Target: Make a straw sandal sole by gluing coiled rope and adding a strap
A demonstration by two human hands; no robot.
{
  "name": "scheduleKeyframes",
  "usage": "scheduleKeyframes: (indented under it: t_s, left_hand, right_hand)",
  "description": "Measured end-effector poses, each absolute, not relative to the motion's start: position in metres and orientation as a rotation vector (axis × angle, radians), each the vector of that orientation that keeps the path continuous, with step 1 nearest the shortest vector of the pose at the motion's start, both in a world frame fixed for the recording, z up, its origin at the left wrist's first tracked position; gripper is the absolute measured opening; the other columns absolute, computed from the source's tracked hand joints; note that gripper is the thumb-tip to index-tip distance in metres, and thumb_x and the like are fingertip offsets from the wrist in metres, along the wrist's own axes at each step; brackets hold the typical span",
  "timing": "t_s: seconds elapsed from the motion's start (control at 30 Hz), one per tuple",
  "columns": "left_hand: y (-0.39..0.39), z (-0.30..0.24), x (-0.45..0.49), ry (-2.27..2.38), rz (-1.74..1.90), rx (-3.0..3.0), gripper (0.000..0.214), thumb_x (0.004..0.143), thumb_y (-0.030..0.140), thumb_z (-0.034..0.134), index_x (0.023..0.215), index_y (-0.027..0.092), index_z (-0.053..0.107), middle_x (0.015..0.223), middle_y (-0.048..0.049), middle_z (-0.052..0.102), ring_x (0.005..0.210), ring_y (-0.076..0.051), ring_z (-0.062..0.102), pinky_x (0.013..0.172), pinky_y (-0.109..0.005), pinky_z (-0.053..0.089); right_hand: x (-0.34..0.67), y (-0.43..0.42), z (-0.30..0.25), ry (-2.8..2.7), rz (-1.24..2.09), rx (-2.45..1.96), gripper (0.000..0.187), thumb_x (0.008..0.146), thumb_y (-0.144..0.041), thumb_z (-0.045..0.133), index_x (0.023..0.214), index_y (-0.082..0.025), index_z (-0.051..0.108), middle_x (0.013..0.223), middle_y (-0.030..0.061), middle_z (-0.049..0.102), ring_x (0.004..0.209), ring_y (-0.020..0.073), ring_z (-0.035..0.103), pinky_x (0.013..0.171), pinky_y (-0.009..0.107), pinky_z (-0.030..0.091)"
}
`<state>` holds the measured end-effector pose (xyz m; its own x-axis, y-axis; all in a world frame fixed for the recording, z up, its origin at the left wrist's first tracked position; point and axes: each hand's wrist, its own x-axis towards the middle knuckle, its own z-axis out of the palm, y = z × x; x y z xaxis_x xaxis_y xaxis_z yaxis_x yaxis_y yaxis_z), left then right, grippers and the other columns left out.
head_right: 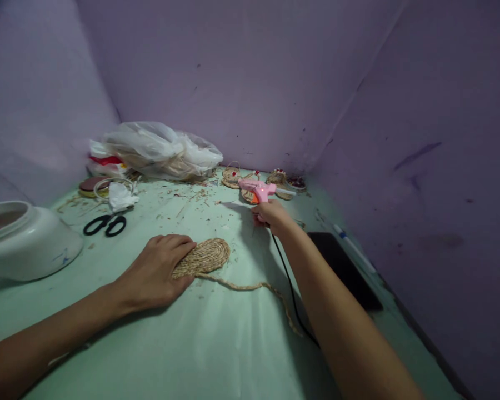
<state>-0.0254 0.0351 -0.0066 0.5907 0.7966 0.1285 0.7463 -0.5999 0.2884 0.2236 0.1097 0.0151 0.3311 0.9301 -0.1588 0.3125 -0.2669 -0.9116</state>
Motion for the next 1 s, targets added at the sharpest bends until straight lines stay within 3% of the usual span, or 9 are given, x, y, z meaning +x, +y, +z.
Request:
scheduleKeyframes:
  t_s: [0.17, 0.23, 0.33, 0.47, 0.57, 1.0]
  left_hand:
    - [0.035, -0.010, -0.026, 1.287, 0.392, 2.632, 0.049, 0.071, 0.032, 0.056, 0.116, 0.012, 0.059, 0.116, -0.0128, 0.060, 0.110, -0.030, 0.050, 0.095, -0.049, 0.036]
    - [0.034, -0.011, -0.027, 1.291, 0.399, 2.639, 0.049, 0.072, 0.033, 0.056, 0.116, 0.012, 0.059, 0.117, -0.0130, 0.060, 0.109, -0.030, 0.050, 0.094, -0.049, 0.037]
    - [0.032, -0.011, -0.026, 1.296, 0.399, 2.648, 0.047, 0.072, 0.033, 0.056, 0.114, 0.012, 0.059, 0.115, -0.0130, 0.061, 0.108, -0.031, 0.051, 0.093, -0.050, 0.038]
    - [0.031, -0.011, -0.025, 1.303, 0.413, 2.645, 0.046, 0.072, 0.033, 0.056, 0.112, 0.012, 0.060, 0.114, -0.0132, 0.061, 0.107, -0.031, 0.051, 0.092, -0.050, 0.038]
    - [0.030, -0.012, -0.026, 1.310, 0.431, 2.645, 0.046, 0.071, 0.032, 0.057, 0.112, 0.012, 0.060, 0.113, -0.0132, 0.061, 0.106, -0.031, 0.052, 0.092, -0.049, 0.039]
    - [0.030, -0.013, -0.026, 1.287, 0.495, 2.650, 0.041, 0.070, 0.033, 0.058, 0.106, 0.014, 0.062, 0.106, -0.0123, 0.063, 0.101, -0.030, 0.053, 0.089, -0.048, 0.040]
  right_hand:
    - [0.215, 0.033, 0.022, -1.259, 0.952, -1.503, 0.019, 0.075, -0.027, 0.059, 0.092, -0.018, 0.060, 0.093, 0.0049, 0.065, 0.060, 0.0105, 0.055, 0.046, 0.020, 0.039]
    - [0.215, -0.001, 0.014, -1.318, 0.918, -1.422, 0.028, 0.078, -0.036, 0.058, 0.098, -0.017, 0.062, 0.089, 0.0060, 0.066, 0.058, 0.0117, 0.053, 0.047, 0.022, 0.040]
    - [0.219, -0.042, -0.004, -1.389, 0.757, -1.433, 0.030, 0.077, -0.036, 0.059, 0.103, -0.019, 0.062, 0.080, 0.0045, 0.067, 0.069, 0.0172, 0.058, 0.057, 0.025, 0.045]
    - [0.225, -0.070, -0.023, -1.622, 0.594, -1.513, 0.014, 0.080, -0.034, 0.056, 0.080, -0.021, 0.062, 0.060, -0.0001, 0.058, 0.058, 0.0165, 0.053, 0.050, 0.024, 0.041]
    - [0.227, -0.077, -0.035, -1.711, 0.515, -1.565, 0.025, 0.083, -0.037, 0.053, 0.064, -0.021, 0.054, 0.053, -0.0025, 0.048, 0.048, 0.0127, 0.042, 0.044, 0.024, 0.034]
    - [0.220, -0.074, -0.037, -1.776, 0.503, -1.596, 0.030, 0.083, -0.041, 0.049, 0.060, -0.021, 0.050, 0.052, -0.0009, 0.049, 0.048, 0.0136, 0.044, 0.045, 0.025, 0.035]
